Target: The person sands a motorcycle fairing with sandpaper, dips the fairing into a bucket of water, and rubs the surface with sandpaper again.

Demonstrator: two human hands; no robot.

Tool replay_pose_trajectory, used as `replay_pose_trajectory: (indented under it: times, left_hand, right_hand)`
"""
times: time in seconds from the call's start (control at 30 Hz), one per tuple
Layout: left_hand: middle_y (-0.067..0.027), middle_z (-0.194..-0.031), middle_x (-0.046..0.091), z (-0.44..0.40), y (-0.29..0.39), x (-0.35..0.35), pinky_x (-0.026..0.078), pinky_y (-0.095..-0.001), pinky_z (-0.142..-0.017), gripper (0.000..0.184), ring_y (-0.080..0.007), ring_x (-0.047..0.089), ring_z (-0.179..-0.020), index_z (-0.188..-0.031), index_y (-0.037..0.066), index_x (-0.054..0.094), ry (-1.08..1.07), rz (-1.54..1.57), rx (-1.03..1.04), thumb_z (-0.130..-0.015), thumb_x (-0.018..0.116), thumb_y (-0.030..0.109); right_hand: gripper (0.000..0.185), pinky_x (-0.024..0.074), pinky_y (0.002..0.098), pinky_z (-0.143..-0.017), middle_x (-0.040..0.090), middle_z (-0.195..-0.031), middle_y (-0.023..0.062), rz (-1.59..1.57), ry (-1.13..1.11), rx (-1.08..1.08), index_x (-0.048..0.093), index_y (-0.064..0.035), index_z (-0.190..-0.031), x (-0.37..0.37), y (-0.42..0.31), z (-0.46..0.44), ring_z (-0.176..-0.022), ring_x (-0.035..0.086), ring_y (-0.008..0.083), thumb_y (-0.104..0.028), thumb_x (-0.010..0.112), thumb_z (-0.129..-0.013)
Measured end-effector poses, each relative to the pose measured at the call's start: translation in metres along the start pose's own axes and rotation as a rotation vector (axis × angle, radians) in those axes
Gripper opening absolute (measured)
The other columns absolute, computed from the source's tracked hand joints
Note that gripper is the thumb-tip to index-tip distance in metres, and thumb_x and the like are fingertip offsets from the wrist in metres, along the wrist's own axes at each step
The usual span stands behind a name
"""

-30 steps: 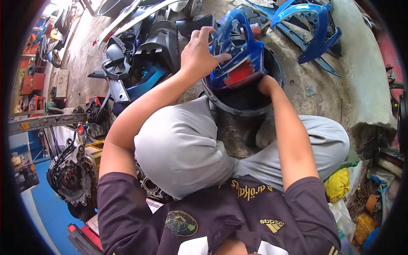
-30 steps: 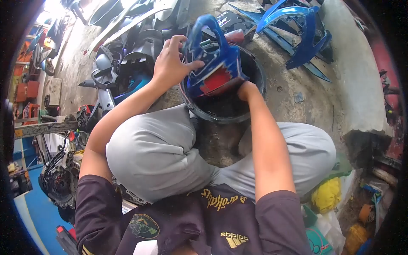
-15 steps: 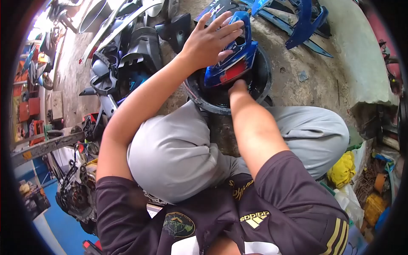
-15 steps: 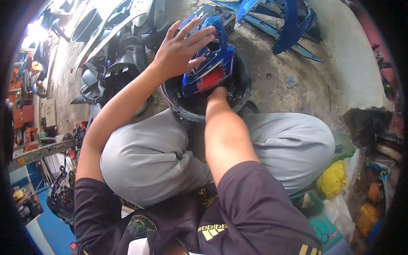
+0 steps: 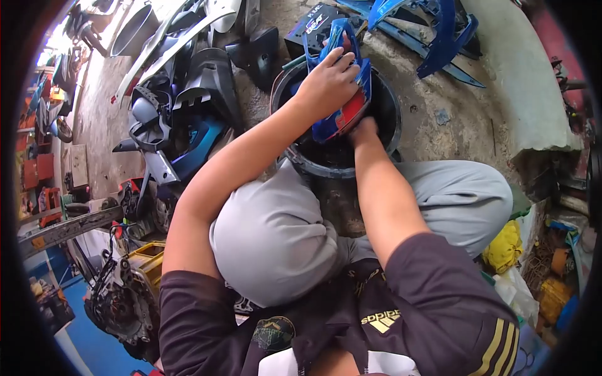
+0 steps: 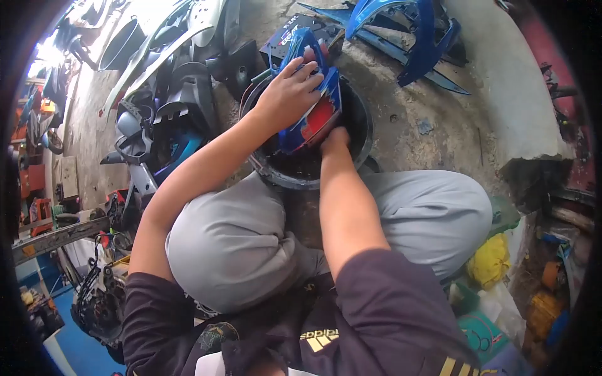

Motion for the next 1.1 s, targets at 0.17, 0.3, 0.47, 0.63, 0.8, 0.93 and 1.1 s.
replay_pose_trajectory:
  times: [0.17,0.3,0.47,0.63,0.8,0.93,1.1]
  left_hand:
    - [-0.0073,-0.124,0.074,0.006,-0.001,0.013,0.030,-0.0527,-0.132,0.026,-0.0310,0.058,-0.141,-0.109,0.015,0.081,0.143,0.036,0.039,-0.087,0.073,0.024]
    - [-0.0083,-0.135,0.071,0.014,-0.005,0.013,0.026,-0.0554,-0.134,0.049,-0.0325,0.054,-0.147,-0.125,0.012,0.076,0.050,0.037,0.041,-0.083,0.082,0.037]
    - [-0.0095,-0.140,0.069,0.017,-0.002,0.007,0.022,-0.0562,-0.136,0.065,-0.0336,0.051,-0.151,-0.131,0.013,0.075,-0.020,0.080,0.010,-0.081,0.086,0.053]
    - [-0.0084,-0.138,0.069,0.021,0.001,0.005,0.022,-0.0560,-0.135,0.067,-0.0322,0.051,-0.150,-0.131,0.015,0.077,-0.011,0.090,-0.030,-0.078,0.088,0.055]
    - [-0.0081,-0.143,0.067,0.017,0.005,0.005,0.023,-0.0580,-0.134,0.062,-0.0313,0.052,-0.147,-0.128,0.022,0.080,-0.101,0.107,-0.099,-0.075,0.090,0.052]
    - [-0.0086,-0.142,0.067,0.015,0.006,0.007,0.023,-0.0588,-0.133,0.062,-0.0313,0.052,-0.146,-0.127,0.022,0.081,-0.084,0.120,-0.114,-0.074,0.090,0.052]
    - [-0.0091,-0.143,0.067,0.018,0.004,0.006,0.023,-0.0590,-0.133,0.061,-0.0318,0.052,-0.148,-0.128,0.020,0.080,-0.091,0.123,-0.121,-0.076,0.090,0.051]
  right_hand:
    - [0.031,0.0647,0.0425,-0.072,0.070,-0.083,0.0098,0.151,-0.105,-0.148,0.067,-0.0030,-0.105,-0.004,-0.090,0.053,-0.075,0.071,0.0272,-0.024,0.046,-0.113]
    - [0.032,0.0580,0.0497,-0.105,0.073,-0.122,0.0184,0.573,-0.250,-0.249,0.068,-0.0006,-0.120,0.052,-0.122,0.144,-0.115,0.071,0.0331,-0.026,0.051,-0.110]
    - [0.034,0.0504,0.0509,-0.111,0.069,-0.134,0.0171,0.759,-0.077,-0.211,0.069,-0.0068,-0.128,0.014,-0.105,0.100,-0.127,0.064,0.0332,-0.031,0.055,-0.109]
    - [0.039,0.0399,0.0641,-0.113,0.069,-0.137,0.0172,0.452,0.179,-0.004,0.067,-0.0086,-0.134,-0.040,-0.025,0.031,-0.126,0.064,0.0392,-0.031,0.049,-0.107]
    - [0.033,0.0423,0.0581,-0.100,0.067,-0.121,0.0141,0.227,0.178,0.092,0.066,-0.0088,-0.124,-0.047,0.011,-0.018,-0.110,0.064,0.0348,-0.030,0.048,-0.107]
    - [0.026,0.0445,0.0520,-0.089,0.066,-0.107,0.0101,0.120,0.131,0.075,0.066,-0.0109,-0.113,-0.036,0.008,-0.027,-0.096,0.063,0.0299,-0.031,0.050,-0.108]
    - [0.025,0.0471,0.0443,-0.075,0.064,-0.089,0.0051,0.142,0.089,0.057,0.066,-0.0134,-0.100,-0.027,-0.004,-0.030,-0.079,0.062,0.0236,-0.032,0.052,-0.109]
Point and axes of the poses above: each hand's wrist, its own z-axis away from the middle knuckle, its own x-axis out of the palm, y = z × x, the point moved 5 cm from there along -z, towards the middle knuckle
